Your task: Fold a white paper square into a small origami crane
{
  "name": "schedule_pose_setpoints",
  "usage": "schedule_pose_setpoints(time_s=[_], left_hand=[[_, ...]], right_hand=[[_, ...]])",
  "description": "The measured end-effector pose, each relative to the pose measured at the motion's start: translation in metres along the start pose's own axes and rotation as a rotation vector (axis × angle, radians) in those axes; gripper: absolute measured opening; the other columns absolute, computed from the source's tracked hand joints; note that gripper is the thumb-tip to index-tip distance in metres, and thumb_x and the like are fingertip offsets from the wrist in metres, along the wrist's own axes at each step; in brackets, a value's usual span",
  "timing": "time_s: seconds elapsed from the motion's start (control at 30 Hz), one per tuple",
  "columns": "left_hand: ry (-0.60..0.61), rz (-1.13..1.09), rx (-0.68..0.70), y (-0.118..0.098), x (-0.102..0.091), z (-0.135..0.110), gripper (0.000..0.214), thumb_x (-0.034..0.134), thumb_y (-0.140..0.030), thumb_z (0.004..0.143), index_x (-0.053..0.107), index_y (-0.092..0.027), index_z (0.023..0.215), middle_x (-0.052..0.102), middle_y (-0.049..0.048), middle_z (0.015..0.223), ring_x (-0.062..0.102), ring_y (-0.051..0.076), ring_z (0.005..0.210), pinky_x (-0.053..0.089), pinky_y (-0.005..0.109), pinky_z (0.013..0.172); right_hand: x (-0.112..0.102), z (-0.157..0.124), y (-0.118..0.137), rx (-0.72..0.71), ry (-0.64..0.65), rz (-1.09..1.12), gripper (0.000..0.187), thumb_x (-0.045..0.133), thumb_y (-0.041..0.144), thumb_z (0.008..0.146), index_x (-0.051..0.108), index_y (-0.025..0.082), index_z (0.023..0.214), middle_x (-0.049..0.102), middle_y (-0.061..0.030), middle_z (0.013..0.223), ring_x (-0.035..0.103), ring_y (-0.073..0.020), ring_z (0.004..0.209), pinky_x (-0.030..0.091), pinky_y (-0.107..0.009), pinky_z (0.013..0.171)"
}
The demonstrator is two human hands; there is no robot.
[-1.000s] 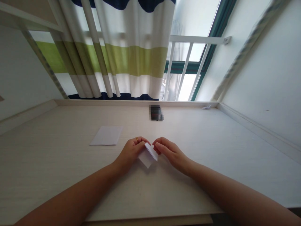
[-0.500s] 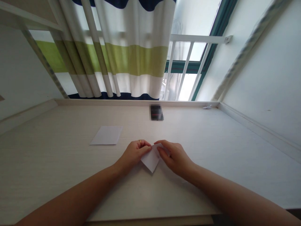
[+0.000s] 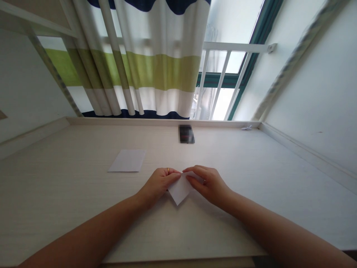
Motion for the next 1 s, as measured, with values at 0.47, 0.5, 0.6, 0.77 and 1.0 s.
schedule_pose_setpoints(time_s=[0.47,0.5,0.6,0.77,1.0], left_hand=[[-0.031,0.029,-0.021,-0.003,-0.001,-0.002,0.022,0.058,-0.034,0.064,0.057,-0.012,0.067,0.052,-0.0027,0.05,0.043,0.009,0.045,0.029,0.021,0.047],[-0.032,0.026,-0.027,-0.004,-0.001,-0.002,0.022,0.058,-0.034,0.064,0.057,-0.012,0.067,0.052,-0.0026,0.05,0.043,0.009,0.045,0.029,0.021,0.047],[-0.023,0.001,-0.042,-0.006,-0.001,-0.002,0.02,0.057,-0.03,0.064,0.059,-0.011,0.069,0.05,-0.0029,0.05,0.041,0.008,0.046,0.027,0.021,0.046],[0.017,-0.05,-0.046,-0.01,-0.001,-0.005,0.017,0.057,-0.028,0.063,0.06,-0.012,0.066,0.048,-0.0037,0.048,0.039,0.008,0.044,0.026,0.021,0.045],[0.029,-0.11,-0.042,-0.01,-0.001,-0.004,0.015,0.057,-0.025,0.063,0.06,-0.011,0.064,0.049,-0.0027,0.05,0.04,0.008,0.045,0.028,0.021,0.046]], right_hand=[[0.002,0.002,-0.007,0.076,0.017,0.213,0.025,0.048,0.01,0.069,0.066,0.017,0.084,0.068,-0.0023,0.076,0.061,-0.0117,0.065,0.046,-0.02,0.058],[0.002,0.002,-0.007,0.076,0.027,0.225,0.026,0.048,0.008,0.068,0.067,0.017,0.084,0.068,-0.0022,0.076,0.06,-0.0118,0.065,0.046,-0.021,0.058],[0.0,0.002,-0.009,0.111,0.039,0.278,0.028,0.046,0.006,0.064,0.067,0.017,0.079,0.066,-0.0014,0.071,0.058,-0.0115,0.063,0.044,-0.021,0.057],[0.0,0.003,-0.01,0.227,0.04,0.389,0.025,0.044,0.007,0.065,0.066,0.015,0.073,0.062,-0.0002,0.064,0.053,-0.0102,0.057,0.042,-0.021,0.053],[-0.003,0.001,-0.006,-0.005,0.048,0.318,0.026,0.045,0.005,0.067,0.064,0.016,0.08,0.064,-0.0038,0.079,0.058,-0.0138,0.072,0.046,-0.025,0.064]])
Point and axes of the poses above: each hand's wrist, its own z-axis towards the middle knuckle, its own x-axis out of the palm, y = z × x, the point moved 1 cm from there along z, towards the middle knuckle
